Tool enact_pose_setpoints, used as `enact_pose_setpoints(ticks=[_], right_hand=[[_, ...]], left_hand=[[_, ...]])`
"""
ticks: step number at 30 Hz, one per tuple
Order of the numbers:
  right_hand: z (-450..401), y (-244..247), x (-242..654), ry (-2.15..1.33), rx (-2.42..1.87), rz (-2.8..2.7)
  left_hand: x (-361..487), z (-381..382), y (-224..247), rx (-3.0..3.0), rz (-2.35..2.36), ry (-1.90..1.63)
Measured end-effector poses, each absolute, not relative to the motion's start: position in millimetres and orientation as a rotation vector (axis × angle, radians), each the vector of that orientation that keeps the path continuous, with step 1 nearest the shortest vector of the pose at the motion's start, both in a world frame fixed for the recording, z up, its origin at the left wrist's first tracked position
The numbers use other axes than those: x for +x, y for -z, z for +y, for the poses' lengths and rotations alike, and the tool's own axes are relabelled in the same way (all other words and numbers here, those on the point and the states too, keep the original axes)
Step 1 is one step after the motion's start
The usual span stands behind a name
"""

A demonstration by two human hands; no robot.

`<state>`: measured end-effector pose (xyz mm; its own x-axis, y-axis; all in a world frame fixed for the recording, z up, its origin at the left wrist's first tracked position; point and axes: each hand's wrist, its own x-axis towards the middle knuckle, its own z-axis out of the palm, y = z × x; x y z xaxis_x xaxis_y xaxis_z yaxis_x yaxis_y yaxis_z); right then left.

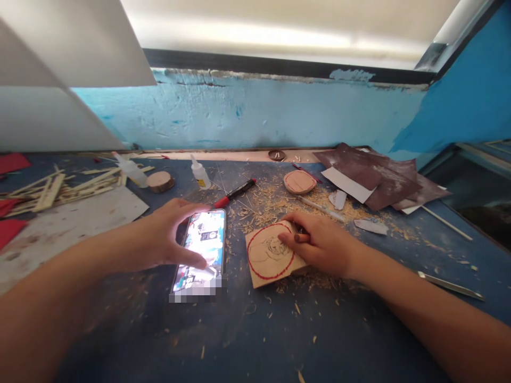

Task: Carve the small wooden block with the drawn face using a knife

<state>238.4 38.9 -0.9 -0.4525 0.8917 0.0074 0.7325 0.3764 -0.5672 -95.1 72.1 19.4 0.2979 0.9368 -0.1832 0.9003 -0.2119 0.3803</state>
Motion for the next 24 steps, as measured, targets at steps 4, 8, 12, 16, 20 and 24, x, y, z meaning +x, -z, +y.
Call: enact_pose_setpoints(ticks=[4, 8, 12, 16, 20, 24], right_hand=[[38.3, -0.2, 238.1, -0.717, -1.427, -2.330], [38.0, -0.9, 238.1, -0.718, -1.435, -2.334], [37.9, -0.4, 238.4, -0.720, -1.436, -2.332], [37.7, 0.3, 238.9, -0.719, -1.441, -2.327], [36.6, -2.0, 238.4, -0.695, -1.433, -2.328], [35.5, -2.2, 237.0, -0.654, -1.399, -2.318]], left_hand=[[-93.8, 72.5, -21.1, 2.112, 1.670, -0.118], [-96.3, 73.5, -18.7, 2.146, 1.659, -0.121], [-95.1, 72.4, -16.5, 2.176, 1.671, -0.141], [-79.9, 69.2, -26.1, 2.134, 1.748, -0.131], [-57.9, 62.2, -38.8, 2.167, 1.897, -0.228], [-32.9, 45.5, -37.8, 2.134, 1.796, -0.426]])
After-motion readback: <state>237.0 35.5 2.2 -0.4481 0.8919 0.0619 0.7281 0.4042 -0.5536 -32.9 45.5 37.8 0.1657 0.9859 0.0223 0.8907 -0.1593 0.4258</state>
